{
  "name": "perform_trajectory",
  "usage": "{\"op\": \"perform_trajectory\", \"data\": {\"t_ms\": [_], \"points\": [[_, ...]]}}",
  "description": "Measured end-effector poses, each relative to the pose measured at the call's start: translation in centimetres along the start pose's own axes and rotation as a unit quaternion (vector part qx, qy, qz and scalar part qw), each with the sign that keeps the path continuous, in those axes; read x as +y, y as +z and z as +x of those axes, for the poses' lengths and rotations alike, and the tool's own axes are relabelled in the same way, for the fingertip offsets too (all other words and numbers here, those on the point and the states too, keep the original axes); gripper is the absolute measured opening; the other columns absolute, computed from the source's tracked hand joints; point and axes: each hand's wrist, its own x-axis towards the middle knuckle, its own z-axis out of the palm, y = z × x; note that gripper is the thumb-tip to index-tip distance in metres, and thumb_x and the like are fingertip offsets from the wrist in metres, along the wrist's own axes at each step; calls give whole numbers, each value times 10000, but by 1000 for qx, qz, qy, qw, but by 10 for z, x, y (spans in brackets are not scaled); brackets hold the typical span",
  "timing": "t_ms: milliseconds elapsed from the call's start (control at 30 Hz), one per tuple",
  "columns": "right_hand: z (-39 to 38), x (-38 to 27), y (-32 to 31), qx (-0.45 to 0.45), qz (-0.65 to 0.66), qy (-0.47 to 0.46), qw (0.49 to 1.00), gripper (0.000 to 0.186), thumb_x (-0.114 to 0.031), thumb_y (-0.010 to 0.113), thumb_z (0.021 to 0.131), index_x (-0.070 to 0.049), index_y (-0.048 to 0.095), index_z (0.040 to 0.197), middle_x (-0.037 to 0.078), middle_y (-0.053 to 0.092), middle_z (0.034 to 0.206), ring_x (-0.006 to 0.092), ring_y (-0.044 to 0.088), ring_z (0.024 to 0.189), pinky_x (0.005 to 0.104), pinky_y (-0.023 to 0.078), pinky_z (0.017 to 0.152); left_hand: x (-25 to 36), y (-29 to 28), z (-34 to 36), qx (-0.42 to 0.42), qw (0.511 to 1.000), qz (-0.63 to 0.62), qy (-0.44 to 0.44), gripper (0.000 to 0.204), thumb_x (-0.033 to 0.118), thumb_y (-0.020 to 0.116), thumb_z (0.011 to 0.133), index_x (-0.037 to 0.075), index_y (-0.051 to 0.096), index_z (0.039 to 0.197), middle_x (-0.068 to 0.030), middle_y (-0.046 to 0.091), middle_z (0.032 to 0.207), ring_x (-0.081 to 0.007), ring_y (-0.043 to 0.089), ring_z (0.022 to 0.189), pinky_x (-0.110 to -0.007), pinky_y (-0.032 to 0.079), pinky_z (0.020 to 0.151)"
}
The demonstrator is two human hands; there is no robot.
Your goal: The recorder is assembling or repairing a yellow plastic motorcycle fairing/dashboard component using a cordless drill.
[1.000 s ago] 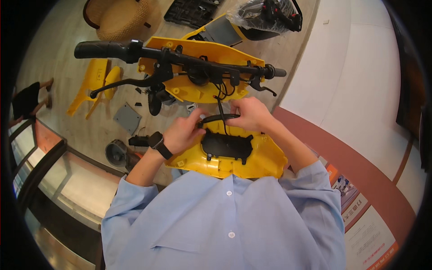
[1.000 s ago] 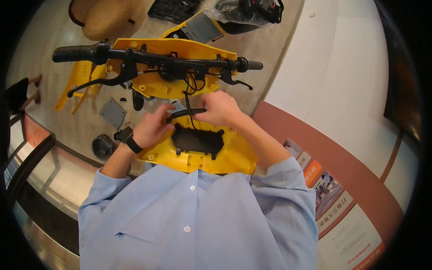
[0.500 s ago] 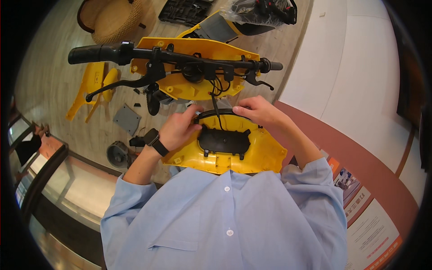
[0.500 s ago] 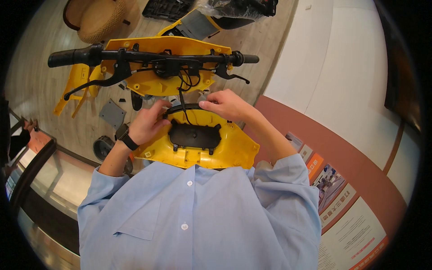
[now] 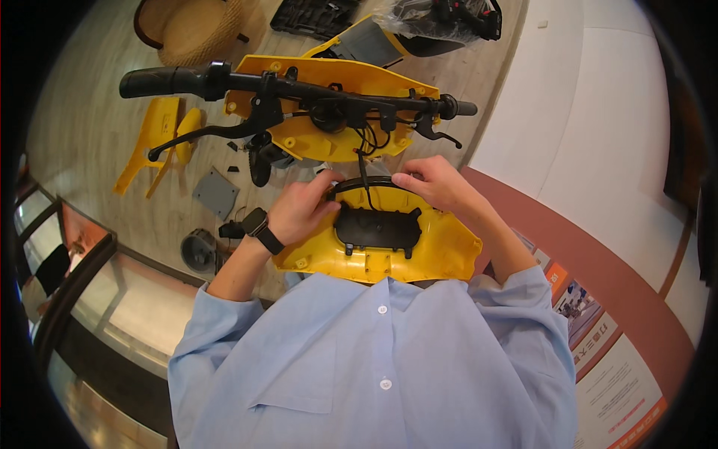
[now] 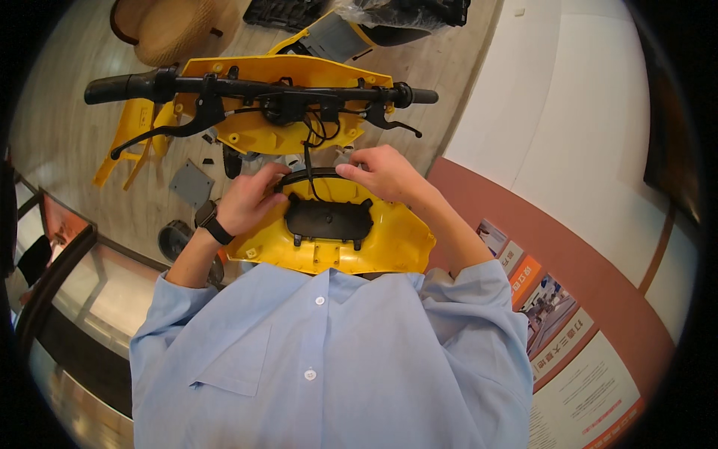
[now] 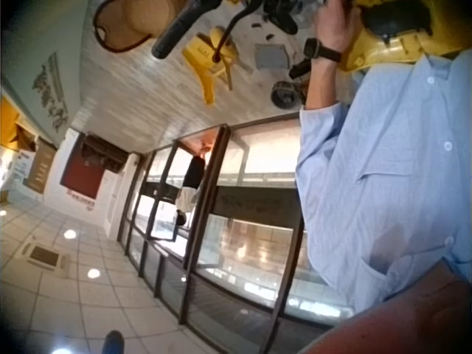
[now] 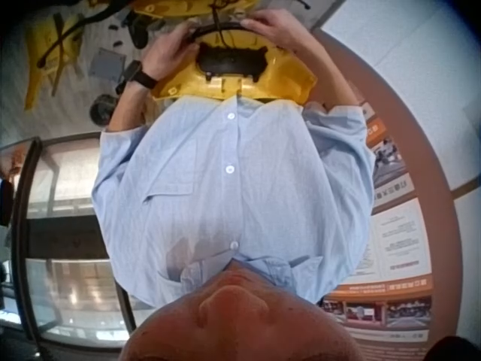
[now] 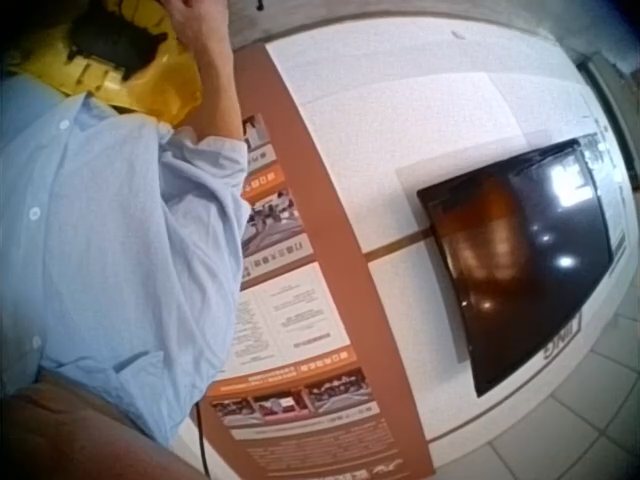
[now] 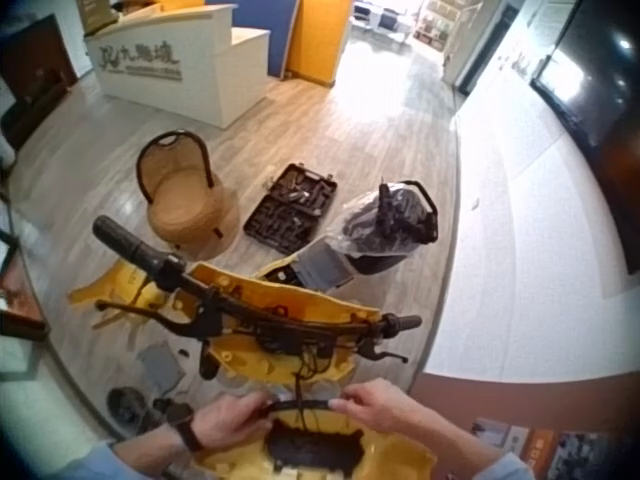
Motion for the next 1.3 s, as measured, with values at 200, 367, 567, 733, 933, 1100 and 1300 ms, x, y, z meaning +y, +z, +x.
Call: {"op": "perform_trajectory", "data": {"t_ms": [200, 367, 567, 733, 933, 1100, 1300], "points": [[3, 35, 24, 41, 93, -8, 995, 604, -556, 598, 925, 22, 705, 1065, 151, 665, 797, 258, 626, 696, 399, 519, 680, -2, 1, -1, -23, 999, 30, -15, 432, 50, 732, 838, 66, 537, 1223, -191, 699, 998, -377, 681, 909, -403, 535, 760], [0, 23, 23, -53, 99, 163, 980, 762, -654, 535, 921, 65, 677, 1130, 170, 678, 953, 253, 633, 832, 367, 518, 754, 1, 2, 1, -36, 998, 40, -29, 423, 41, 730, 836, 62, 543, 1214, -193, 695, 977, -383, 678, 894, -408, 532, 750], [6, 28, 19, -74, 63, 105, 990, 755, -645, 524, 934, 98, 655, 903, 203, 621, 795, 235, 546, 723, 380, 461, 642, 1, 2, -3, -9, 1000, 10, -2, 409, 69, 719, 841, 81, 535, 1206, -185, 691, 881, -402, 662, 830, -454, 514, 687], [-1, 17, 18, -52, 42, 43, 997, 699, -572, 549, 944, 93, 560, 727, 188, 472, 587, 250, 384, 574, 427, 379, 559, 2, 1, -7, 3, 1000, 15, -13, 430, 76, 725, 839, 90, 523, 1218, -181, 701, 934, -394, 667, 849, -447, 520, 709], [-10, 2, 11, -35, -76, -17, 996, 474, -419, 635, 899, 45, 675, 808, 224, 600, 686, 359, 575, 655, 442, 469, 640, -3, 3, -2, -15, 1000, 12, -3, 489, 100, 737, 839, 87, 491, 1262, -198, 705, 987, -416, 662, 922, -450, 532, 761], [-5, -7, 10, -60, -241, 0, 969, 369, -401, 605, 910, -62, 751, 893, 184, 691, 830, 387, 653, 850, 479, 526, 749, -6, -2, -5, -41, 998, -36, -10, 488, 102, 722, 850, 74, 477, 1271, -213, 703, 1001, -426, 658, 930, -459, 531, 778], [-7, -16, 11, -44, -246, -4, 968, 363, -399, 625, 902, -55, 742, 901, 209, 679, 817, 410, 639, 822, 497, 512, 739, -4, -2, -13, -27, 999, 20, -4, 452, 82, 687, 864, 76, 474, 1262, -215, 700, 946, -427, 656, 888, -473, 519, 738]]}}
